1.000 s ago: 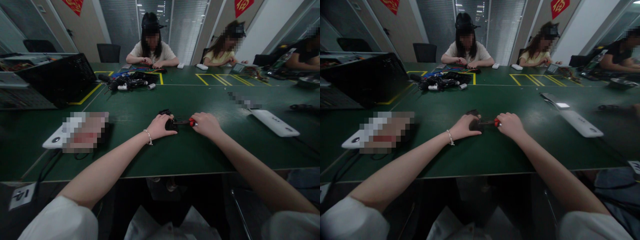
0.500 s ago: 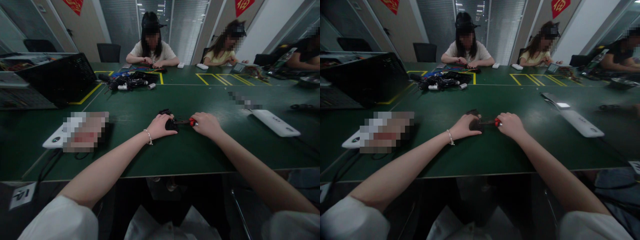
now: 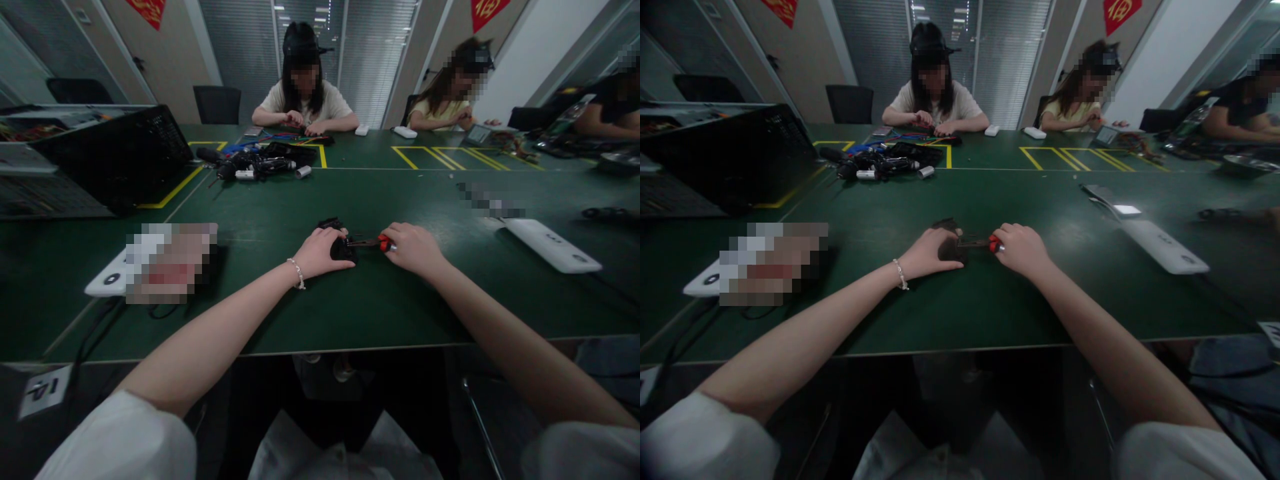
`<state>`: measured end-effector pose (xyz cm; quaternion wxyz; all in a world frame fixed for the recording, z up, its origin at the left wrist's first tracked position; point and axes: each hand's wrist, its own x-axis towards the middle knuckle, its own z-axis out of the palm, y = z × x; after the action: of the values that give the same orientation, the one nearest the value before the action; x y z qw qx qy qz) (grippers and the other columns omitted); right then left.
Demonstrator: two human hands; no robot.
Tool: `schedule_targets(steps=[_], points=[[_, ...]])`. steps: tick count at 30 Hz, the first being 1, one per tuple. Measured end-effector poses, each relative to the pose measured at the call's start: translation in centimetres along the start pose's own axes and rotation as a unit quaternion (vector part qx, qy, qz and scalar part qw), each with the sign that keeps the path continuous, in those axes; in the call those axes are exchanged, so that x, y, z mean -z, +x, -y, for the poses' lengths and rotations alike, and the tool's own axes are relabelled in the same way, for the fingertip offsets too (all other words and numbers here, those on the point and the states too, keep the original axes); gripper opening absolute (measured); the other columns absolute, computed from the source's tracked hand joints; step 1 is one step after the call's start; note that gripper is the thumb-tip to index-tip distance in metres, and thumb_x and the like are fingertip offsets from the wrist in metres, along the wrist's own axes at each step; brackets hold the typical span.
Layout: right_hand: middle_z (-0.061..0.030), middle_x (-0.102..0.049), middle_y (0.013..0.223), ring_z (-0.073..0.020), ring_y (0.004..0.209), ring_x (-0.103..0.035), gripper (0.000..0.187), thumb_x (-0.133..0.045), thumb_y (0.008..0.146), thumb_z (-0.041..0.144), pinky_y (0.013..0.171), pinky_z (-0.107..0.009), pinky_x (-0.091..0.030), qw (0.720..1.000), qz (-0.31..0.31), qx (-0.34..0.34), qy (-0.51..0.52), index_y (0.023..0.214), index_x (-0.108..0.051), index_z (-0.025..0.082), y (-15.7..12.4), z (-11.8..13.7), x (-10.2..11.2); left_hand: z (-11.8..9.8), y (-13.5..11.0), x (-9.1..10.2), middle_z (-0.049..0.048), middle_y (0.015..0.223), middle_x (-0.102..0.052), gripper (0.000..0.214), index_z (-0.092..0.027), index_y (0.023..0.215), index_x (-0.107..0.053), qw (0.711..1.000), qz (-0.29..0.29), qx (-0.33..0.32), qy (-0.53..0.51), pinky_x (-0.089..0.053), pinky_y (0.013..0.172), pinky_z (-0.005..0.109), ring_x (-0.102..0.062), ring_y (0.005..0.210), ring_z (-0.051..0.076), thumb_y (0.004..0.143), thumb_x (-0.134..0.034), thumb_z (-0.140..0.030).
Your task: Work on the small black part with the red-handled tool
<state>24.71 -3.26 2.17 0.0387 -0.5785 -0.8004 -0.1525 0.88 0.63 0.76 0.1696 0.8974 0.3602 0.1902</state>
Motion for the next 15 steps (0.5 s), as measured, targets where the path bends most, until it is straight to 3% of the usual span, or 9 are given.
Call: schedule_targets(steps=[15], points=[[-0.0073,-0.064,0.085,-0.0202,0.075,-0.055,0.019,-0.052,0.074,0.021,0.062,-0.03,-0.036,1.0,-0.012,0.0,-0.018,0.089,-0.063,0.016,-0.01,-0.1,-0.22,-0.22,-0.05,0.18,0.0083,0.125,-0.056,0.057,-0.018,0.111,-0.056,1.0,0.004,0.004,0.003,-0.039,0.098,0.043,-0.05,0.113,0.029,0.07,-0.066,-0.057]])
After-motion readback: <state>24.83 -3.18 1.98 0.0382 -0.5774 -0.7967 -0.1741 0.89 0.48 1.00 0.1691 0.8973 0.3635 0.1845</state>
